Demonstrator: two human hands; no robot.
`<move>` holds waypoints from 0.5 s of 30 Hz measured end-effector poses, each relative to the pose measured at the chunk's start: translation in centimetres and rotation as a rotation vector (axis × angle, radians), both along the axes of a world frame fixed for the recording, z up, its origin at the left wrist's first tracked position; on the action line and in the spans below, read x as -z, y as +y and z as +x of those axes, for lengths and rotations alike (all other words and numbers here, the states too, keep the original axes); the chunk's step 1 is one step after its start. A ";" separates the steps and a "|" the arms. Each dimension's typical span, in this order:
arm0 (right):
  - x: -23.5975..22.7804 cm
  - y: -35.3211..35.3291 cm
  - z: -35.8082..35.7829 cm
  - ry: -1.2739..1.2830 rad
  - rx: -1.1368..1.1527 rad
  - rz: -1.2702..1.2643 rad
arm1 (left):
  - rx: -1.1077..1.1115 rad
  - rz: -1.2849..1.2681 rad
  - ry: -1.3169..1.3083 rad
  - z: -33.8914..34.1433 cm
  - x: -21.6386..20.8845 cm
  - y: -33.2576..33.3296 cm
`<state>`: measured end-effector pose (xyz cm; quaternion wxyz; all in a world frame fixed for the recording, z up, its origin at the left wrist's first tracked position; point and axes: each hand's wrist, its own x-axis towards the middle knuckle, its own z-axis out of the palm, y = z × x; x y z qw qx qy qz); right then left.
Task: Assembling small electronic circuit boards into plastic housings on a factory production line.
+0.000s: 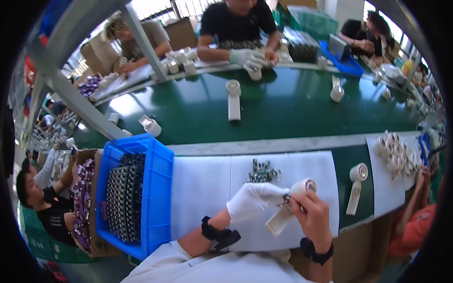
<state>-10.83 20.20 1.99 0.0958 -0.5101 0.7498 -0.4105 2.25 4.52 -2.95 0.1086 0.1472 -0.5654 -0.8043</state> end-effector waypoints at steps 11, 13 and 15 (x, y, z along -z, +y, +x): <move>0.0 -0.8 3.3 -0.220 0.250 -0.173 | -0.364 -0.956 0.102 0.4 -2.3 3.1; 0.5 -0.8 3.1 -0.290 0.242 -0.159 | -0.362 -0.997 0.105 0.4 -1.8 3.6; 1.4 -0.7 2.8 -0.294 0.231 -0.169 | -0.355 -1.039 0.075 0.4 -1.3 3.8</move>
